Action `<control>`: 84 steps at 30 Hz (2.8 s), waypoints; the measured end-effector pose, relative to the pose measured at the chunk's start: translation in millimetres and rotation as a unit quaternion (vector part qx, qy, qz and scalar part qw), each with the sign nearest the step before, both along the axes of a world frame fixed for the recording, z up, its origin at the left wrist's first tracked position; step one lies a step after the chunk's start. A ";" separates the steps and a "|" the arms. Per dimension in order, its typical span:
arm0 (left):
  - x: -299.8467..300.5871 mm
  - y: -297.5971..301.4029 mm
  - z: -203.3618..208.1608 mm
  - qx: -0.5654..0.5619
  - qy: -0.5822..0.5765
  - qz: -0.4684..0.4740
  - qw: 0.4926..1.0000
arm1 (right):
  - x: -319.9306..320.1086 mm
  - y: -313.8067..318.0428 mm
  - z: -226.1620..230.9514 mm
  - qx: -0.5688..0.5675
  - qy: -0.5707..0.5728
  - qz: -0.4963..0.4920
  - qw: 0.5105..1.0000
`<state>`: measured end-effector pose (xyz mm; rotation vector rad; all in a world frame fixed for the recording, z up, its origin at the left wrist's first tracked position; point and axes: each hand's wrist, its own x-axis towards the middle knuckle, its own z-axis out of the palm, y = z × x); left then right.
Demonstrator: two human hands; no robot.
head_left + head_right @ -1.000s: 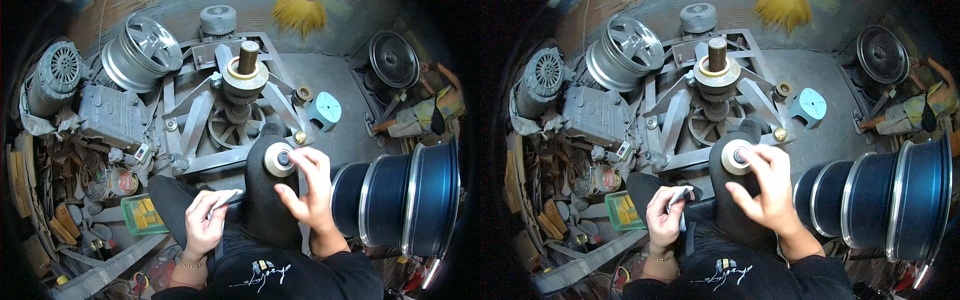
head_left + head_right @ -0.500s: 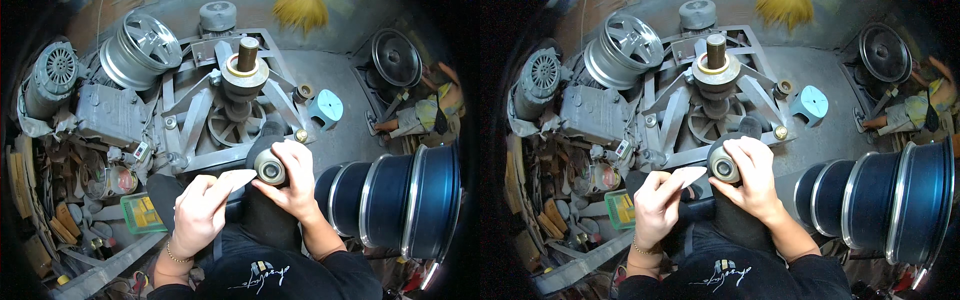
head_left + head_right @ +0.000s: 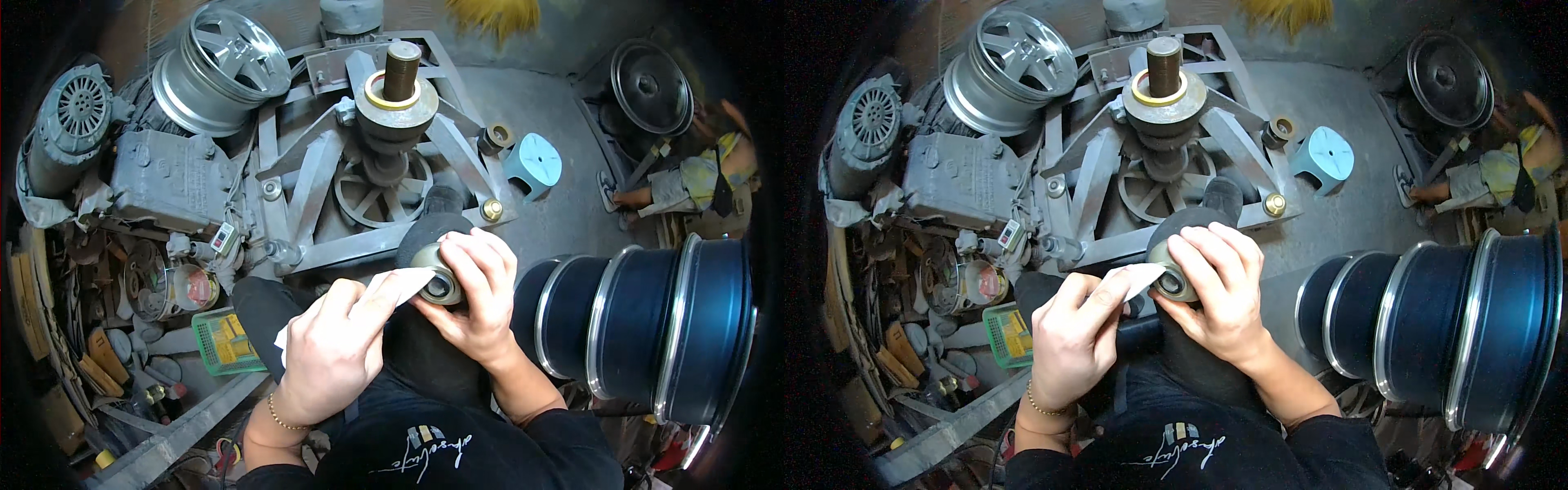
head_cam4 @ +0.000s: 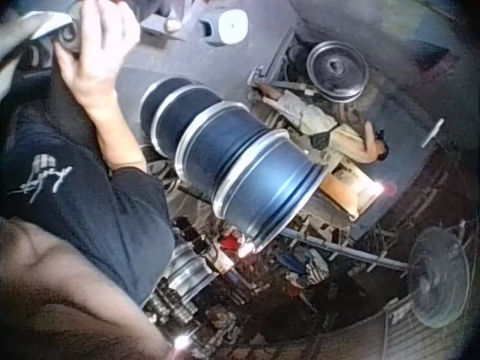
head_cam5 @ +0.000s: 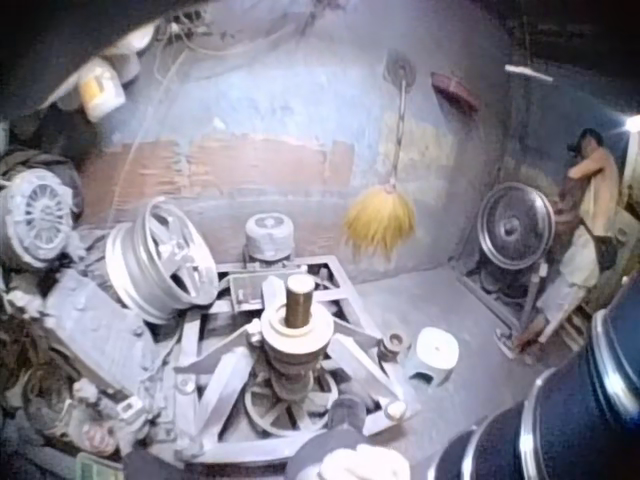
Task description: The person sits on the floor and cleans a small cylindrical mechanical part using a white cloth. They wipe the part repeatedly, rotate it to clean different sides, and then apply a strip of yellow tape to the part's surface.
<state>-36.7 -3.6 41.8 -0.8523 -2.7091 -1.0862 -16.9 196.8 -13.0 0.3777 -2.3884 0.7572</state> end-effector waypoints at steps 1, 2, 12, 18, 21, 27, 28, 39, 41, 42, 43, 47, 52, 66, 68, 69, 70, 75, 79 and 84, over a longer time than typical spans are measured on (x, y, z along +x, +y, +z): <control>0.4 -1.4 -0.6 -0.015 0.006 -0.001 1.000 | 0.3 -0.8 -0.1 -0.001 0.001 -0.002 1.000; 0.4 -2.3 -1.1 -0.030 0.012 -0.002 0.999 | 0.8 -1.2 0.3 0.000 0.000 -0.004 1.000; -12.8 -5.7 28.4 -0.208 0.089 -0.073 0.971 | -1.9 3.0 -1.4 0.015 0.017 0.029 0.999; -1.7 -4.4 11.4 -0.151 0.034 -0.060 0.986 | -0.3 -2.1 -6.3 -0.035 0.019 0.002 0.999; 6.1 -5.4 3.2 -0.128 0.020 -0.042 0.991 | -0.7 -2.8 -9.2 -0.033 0.034 0.005 0.999; 8.9 -3.8 -0.4 -0.088 0.003 -0.035 0.995 | 0.7 -3.9 -11.6 -0.034 0.061 -0.006 0.998; 8.3 -2.3 2.4 -0.089 -0.005 -0.030 0.996 | 1.0 -4.3 -9.9 -0.032 0.058 -0.008 0.998; -13.6 -3.9 45.7 -0.235 0.040 -0.110 0.965 | -3.3 4.9 -12.9 -0.046 0.063 0.072 0.994; -9.3 -5.2 40.3 -0.241 0.026 -0.100 0.965 | -3.4 4.0 -15.5 -0.056 0.069 0.069 0.994; -6.1 -5.7 36.1 -0.244 0.020 -0.095 0.965 | -3.1 3.4 -15.9 -0.059 0.070 0.062 0.994; -3.1 -5.6 28.5 -0.219 0.019 -0.093 0.971 | -2.5 2.5 -15.9 -0.063 0.072 0.054 0.994; 5.6 -1.3 9.1 -0.121 -0.032 -0.070 0.990 | -3.0 0.1 -17.7 -0.067 0.083 0.027 0.994; 17.1 9.6 -4.1 -0.042 -0.090 -0.029 0.995 | 6.4 4.0 -16.2 -0.012 0.028 -0.018 0.999; 14.0 -0.5 0.3 -0.018 -0.077 -0.051 0.996 | 17.2 18.8 -12.1 -0.030 0.030 0.073 0.996; 10.7 -0.7 7.9 -0.026 -0.080 -0.048 0.995 | 14.9 18.0 -12.9 -0.035 0.036 0.084 0.995; 8.4 -1.7 9.9 -0.035 -0.072 -0.052 0.995 | 13.8 18.7 -13.4 -0.031 0.040 0.088 0.995; 7.4 -2.4 11.1 -0.044 -0.064 -0.057 0.995 | 12.9 20.1 -14.7 -0.028 0.044 0.092 0.994; 12.2 0.9 6.4 -0.037 -0.063 -0.048 0.996 | 15.5 16.9 -21.0 -0.045 0.061 0.068 0.995; 26.5 7.5 -4.7 -0.011 -0.108 -0.027 0.994 | 19.8 11.2 -27.8 -0.056 0.080 0.026 0.995; 38.0 15.4 -12.0 0.021 -0.129 -0.014 0.991 | 26.4 12.1 -35.0 -0.063 0.063 -0.007 0.996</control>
